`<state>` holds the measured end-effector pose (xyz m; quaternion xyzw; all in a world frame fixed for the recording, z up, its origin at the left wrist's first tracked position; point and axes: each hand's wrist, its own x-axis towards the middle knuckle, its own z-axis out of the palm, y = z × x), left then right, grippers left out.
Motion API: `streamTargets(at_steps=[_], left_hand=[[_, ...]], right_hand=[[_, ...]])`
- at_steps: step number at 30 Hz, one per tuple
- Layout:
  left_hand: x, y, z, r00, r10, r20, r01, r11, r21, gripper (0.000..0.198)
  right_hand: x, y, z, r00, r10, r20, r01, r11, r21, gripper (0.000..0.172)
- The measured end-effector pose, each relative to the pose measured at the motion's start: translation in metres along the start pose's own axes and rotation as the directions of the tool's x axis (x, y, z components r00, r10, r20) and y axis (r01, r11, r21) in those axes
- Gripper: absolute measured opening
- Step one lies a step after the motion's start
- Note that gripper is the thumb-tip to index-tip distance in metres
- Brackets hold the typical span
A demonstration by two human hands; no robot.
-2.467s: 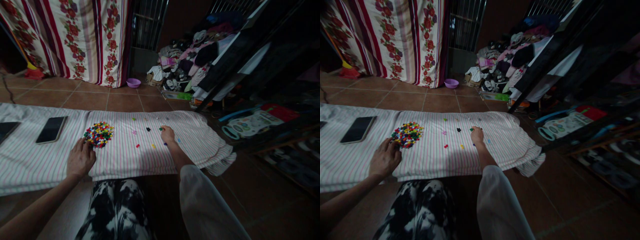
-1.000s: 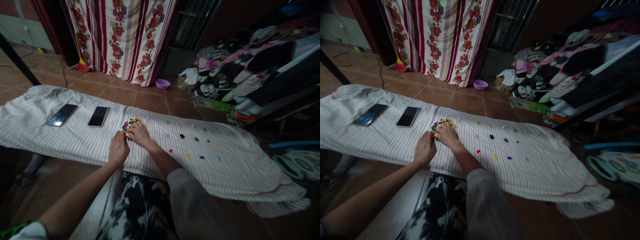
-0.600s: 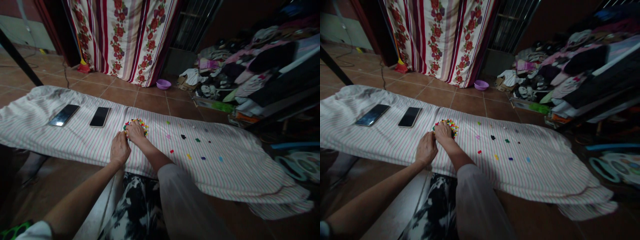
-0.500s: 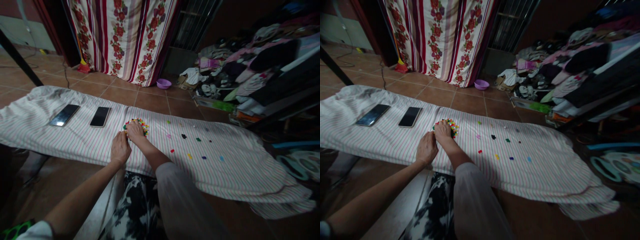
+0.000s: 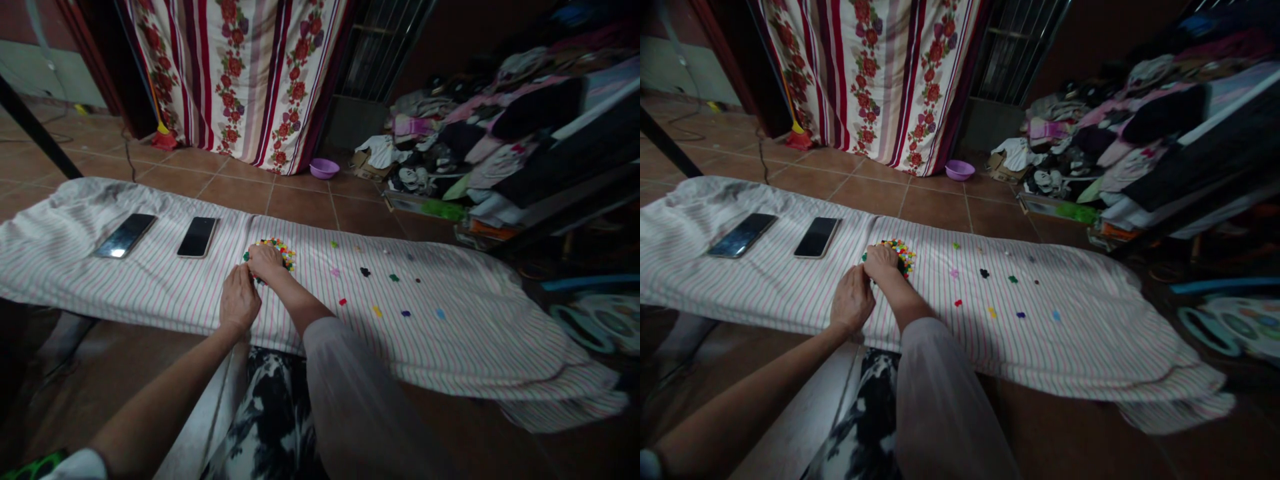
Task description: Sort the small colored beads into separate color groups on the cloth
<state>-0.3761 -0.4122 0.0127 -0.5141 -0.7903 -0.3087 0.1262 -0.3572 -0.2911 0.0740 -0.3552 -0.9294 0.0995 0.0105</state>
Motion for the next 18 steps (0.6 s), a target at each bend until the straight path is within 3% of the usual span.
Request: streamTargets(at_steps=[4, 8, 18], left_hand=[[0.000, -0.001, 0.002, 1.000, -0.004, 0.024, 0.004, 1.000, 0.029, 0.039], [-0.001, -0.001, 0.002, 0.997, 0.013, 0.076, -0.016, 0.999, 0.044, 0.040], [0.000, -0.006, -0.002, 0.993, 0.101, 0.058, -0.106, 0.991, 0.078, 0.035]], right_hand=[[-0.012, 0.005, -0.008, 0.998, 0.020, -0.064, -0.015, 0.997, 0.081, 0.025], [-0.020, 0.011, -0.008, 0.993, -0.030, -0.117, 0.054, 0.977, 0.205, 0.022], [-0.056, 0.043, -0.003, 0.962, -0.089, -0.259, 0.186, 0.908, 0.376, 0.011]])
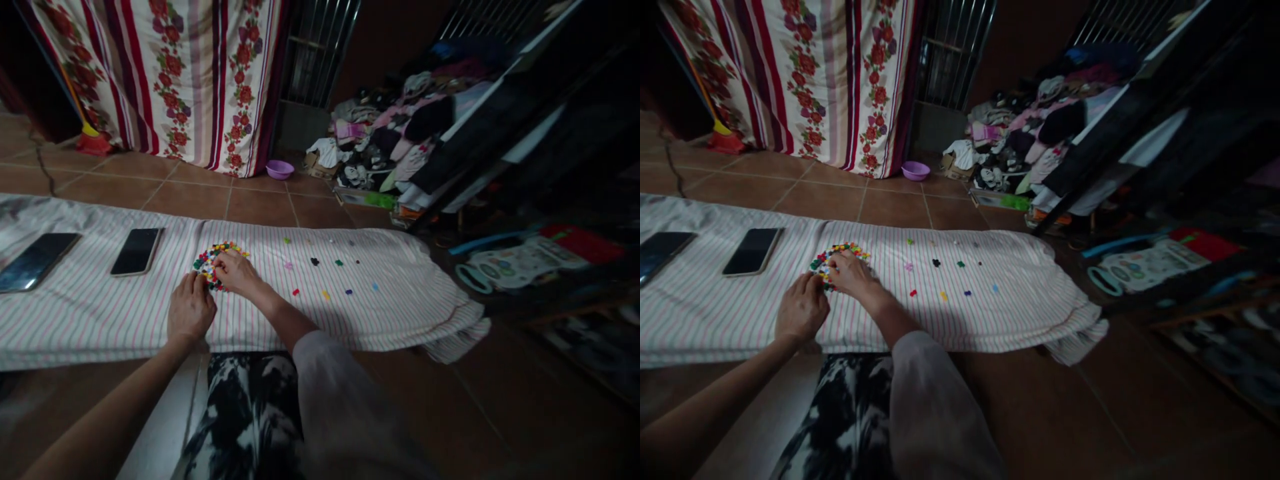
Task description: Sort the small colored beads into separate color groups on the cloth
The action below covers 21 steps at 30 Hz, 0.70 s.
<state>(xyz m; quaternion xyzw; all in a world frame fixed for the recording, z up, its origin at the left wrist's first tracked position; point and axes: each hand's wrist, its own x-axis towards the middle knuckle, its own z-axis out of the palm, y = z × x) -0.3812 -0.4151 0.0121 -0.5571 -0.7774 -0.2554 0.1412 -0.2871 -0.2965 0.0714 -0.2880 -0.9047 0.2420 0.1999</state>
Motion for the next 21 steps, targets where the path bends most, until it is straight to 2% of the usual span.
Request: streamTargets(at_steps=[5, 10, 16, 21], left_hand=[[0.001, 0.000, -0.001, 1.000, 0.014, -0.006, -0.014, 1.000, -0.001, 0.035], [0.003, 0.001, -0.007, 0.999, 0.042, 0.008, -0.042, 0.998, 0.052, 0.031], [0.004, -0.001, -0.009, 0.997, 0.069, 0.034, -0.072, 0.993, 0.090, 0.033], [0.003, -0.002, -0.006, 0.997, 0.066, 0.028, -0.069, 0.993, 0.100, 0.036]], right_hand=[[-0.030, 0.029, -0.030, 0.993, -0.017, -0.114, 0.022, 0.999, 0.041, 0.010], [-0.059, 0.079, -0.069, 0.950, 0.061, -0.306, -0.056, 0.998, 0.025, 0.017], [-0.102, 0.156, -0.117, 0.812, 0.236, -0.534, -0.280, 0.960, -0.001, 0.023], [-0.140, 0.213, -0.150, 0.687, 0.389, -0.614, -0.494, 0.869, -0.003, 0.026]])
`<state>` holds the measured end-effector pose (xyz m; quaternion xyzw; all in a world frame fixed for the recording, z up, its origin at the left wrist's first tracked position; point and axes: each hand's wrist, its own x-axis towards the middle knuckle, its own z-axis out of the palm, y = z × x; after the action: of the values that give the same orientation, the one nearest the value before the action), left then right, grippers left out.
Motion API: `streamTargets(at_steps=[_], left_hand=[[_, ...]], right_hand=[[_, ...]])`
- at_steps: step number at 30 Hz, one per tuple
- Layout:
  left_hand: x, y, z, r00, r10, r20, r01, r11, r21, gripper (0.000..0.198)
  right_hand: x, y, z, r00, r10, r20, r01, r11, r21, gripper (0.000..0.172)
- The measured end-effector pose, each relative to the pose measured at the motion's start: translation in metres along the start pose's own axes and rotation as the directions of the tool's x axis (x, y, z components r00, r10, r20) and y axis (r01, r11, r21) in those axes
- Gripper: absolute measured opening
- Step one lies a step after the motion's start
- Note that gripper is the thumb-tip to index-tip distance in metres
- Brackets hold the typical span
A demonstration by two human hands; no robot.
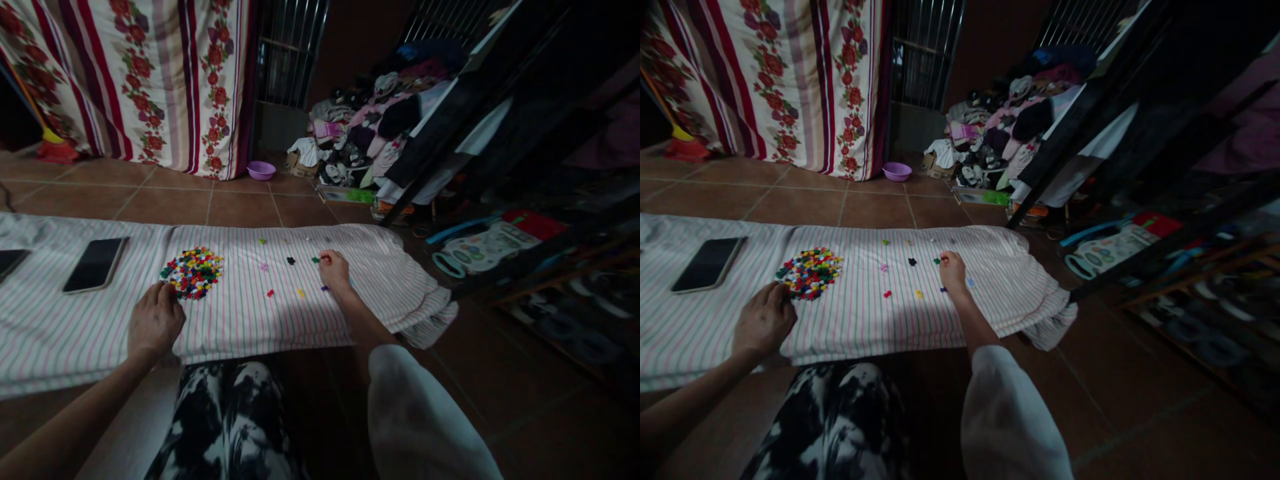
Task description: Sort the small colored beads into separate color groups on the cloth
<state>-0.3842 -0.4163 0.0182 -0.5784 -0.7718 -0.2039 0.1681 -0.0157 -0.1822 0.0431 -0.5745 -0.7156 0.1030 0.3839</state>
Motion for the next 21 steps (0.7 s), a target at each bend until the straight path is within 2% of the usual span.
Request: streamTargets(at_steps=[4, 8, 15, 21], left_hand=[[0.000, 0.000, 0.001, 1.000, 0.002, 0.007, -0.002, 1.000, -0.007, 0.037], [-0.001, -0.001, 0.002, 1.000, -0.016, -0.007, 0.016, 0.999, -0.040, 0.037], [-0.002, -0.002, 0.004, 1.000, -0.031, 0.007, 0.031, 0.997, -0.069, 0.040], [-0.003, -0.003, 0.006, 1.000, -0.018, 0.014, 0.018, 0.999, -0.042, 0.039]], right_hand=[[0.010, 0.033, -0.014, 0.976, 0.220, 0.000, -0.218, 0.967, -0.132, 0.027], [0.016, 0.041, -0.015, 0.930, 0.367, 0.013, -0.354, 0.905, -0.235, 0.029], [0.023, 0.039, -0.005, 0.925, 0.378, 0.038, -0.342, 0.872, -0.350, 0.034], [0.030, 0.042, -0.002, 0.928, 0.359, 0.096, -0.287, 0.858, -0.425, 0.030]])
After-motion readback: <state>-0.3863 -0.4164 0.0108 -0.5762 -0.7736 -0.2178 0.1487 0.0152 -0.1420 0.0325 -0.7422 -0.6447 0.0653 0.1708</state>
